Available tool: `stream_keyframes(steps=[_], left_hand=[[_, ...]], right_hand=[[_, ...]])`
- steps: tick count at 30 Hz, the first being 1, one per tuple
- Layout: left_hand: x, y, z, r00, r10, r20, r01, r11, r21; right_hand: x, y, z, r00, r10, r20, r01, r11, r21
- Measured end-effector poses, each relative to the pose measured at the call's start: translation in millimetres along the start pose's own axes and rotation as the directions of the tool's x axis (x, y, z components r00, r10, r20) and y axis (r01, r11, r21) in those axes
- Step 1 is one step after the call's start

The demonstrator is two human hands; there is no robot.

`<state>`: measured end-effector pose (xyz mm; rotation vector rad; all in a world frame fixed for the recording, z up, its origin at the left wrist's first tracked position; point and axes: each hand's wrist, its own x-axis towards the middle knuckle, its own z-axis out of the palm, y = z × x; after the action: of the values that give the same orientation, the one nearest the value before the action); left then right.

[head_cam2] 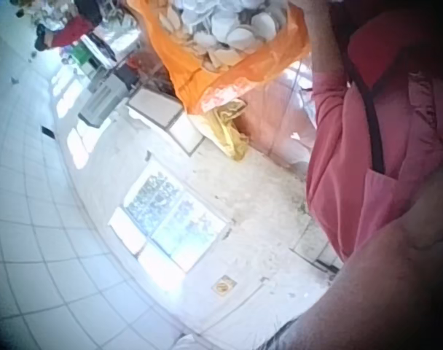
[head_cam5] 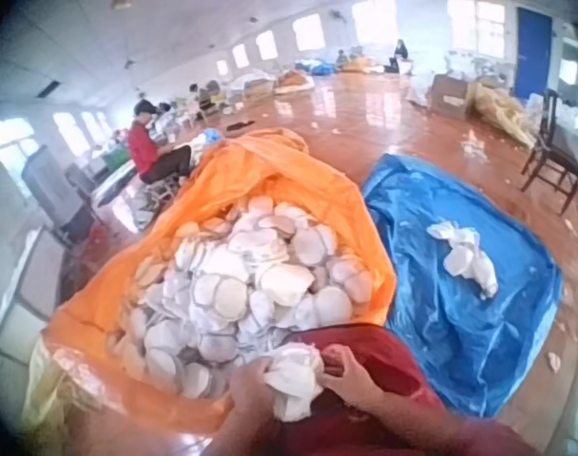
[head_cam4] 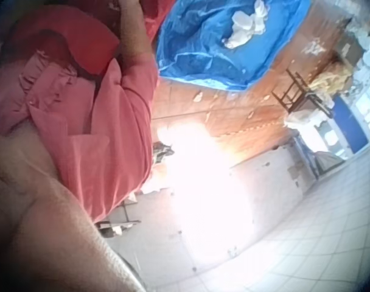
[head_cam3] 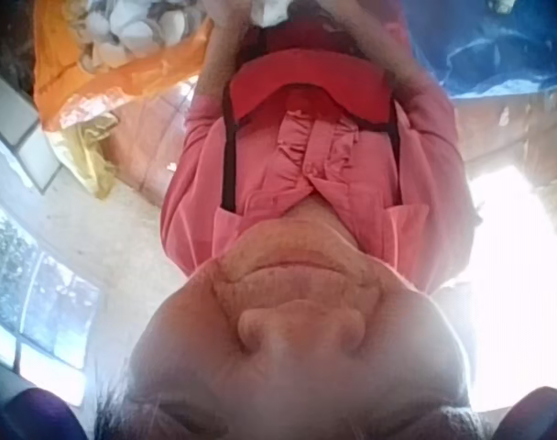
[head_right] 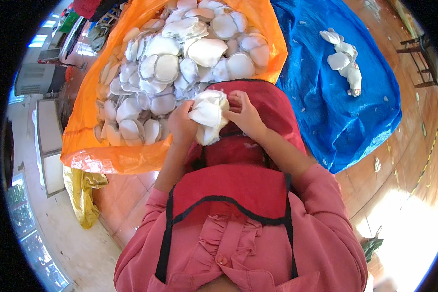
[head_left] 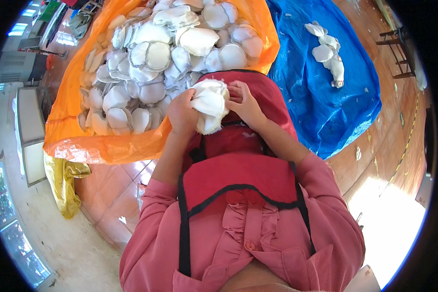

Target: The person repeatedly picks white cup-shaped items from an orange sack, fills them with a white fibrous material, and folds the edges to close them. The finished items are placed onto a blue tarp on the floor. The process is repeated continuously.

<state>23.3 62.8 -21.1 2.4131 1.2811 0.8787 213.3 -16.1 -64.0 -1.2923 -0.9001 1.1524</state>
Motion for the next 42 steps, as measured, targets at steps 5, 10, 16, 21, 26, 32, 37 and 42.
stream_keyframes(steps=[5, 10, 16, 21, 26, 32, 37, 42], left_hand=[[8.9, 30.6, -13.8, 0.996, 0.042, 0.075, -0.019, 0.961, -0.277], [-2.2, 21.3, -17.7, 0.99, 0.067, -0.124, -0.083, 0.989, -0.124], [-7.1, 25.8, -25.0, 0.991, -0.133, -0.032, 0.125, 0.974, -0.189], [-11.2, 19.5, -19.0, 0.935, -0.353, 0.036, 0.339, 0.859, -0.384], [-15.7, 11.4, -19.3, 0.942, -0.331, 0.062, 0.332, 0.884, -0.329], [-15.2, 12.6, -20.8, 0.973, -0.191, 0.126, 0.224, 0.913, -0.342], [-9.2, 25.7, -29.5, 0.924, -0.204, 0.323, 0.368, 0.703, -0.609], [-3.9, 40.8, -37.9, 0.894, -0.288, 0.343, 0.435, 0.744, -0.507]], right_hand=[[6.5, 2.5, -8.2, 0.973, 0.071, 0.218, -0.083, 0.995, 0.047], [16.2, 31.2, -20.0, 0.99, 0.138, -0.031, -0.14, 0.986, -0.092], [15.8, 14.9, -21.5, 0.959, 0.229, -0.167, -0.252, 0.959, -0.132], [10.3, -2.3, -15.6, 0.973, 0.112, -0.199, -0.17, 0.938, -0.302], [9.0, -4.3, -18.6, 0.986, -0.006, -0.165, -0.07, 0.891, -0.449], [13.2, 8.6, -23.6, 0.976, 0.138, -0.166, -0.161, 0.978, -0.131], [17.7, 15.6, -25.7, 0.973, 0.208, -0.105, -0.162, 0.929, 0.334], [14.5, -12.7, -18.6, 0.967, 0.153, -0.206, -0.059, 0.913, 0.404]])
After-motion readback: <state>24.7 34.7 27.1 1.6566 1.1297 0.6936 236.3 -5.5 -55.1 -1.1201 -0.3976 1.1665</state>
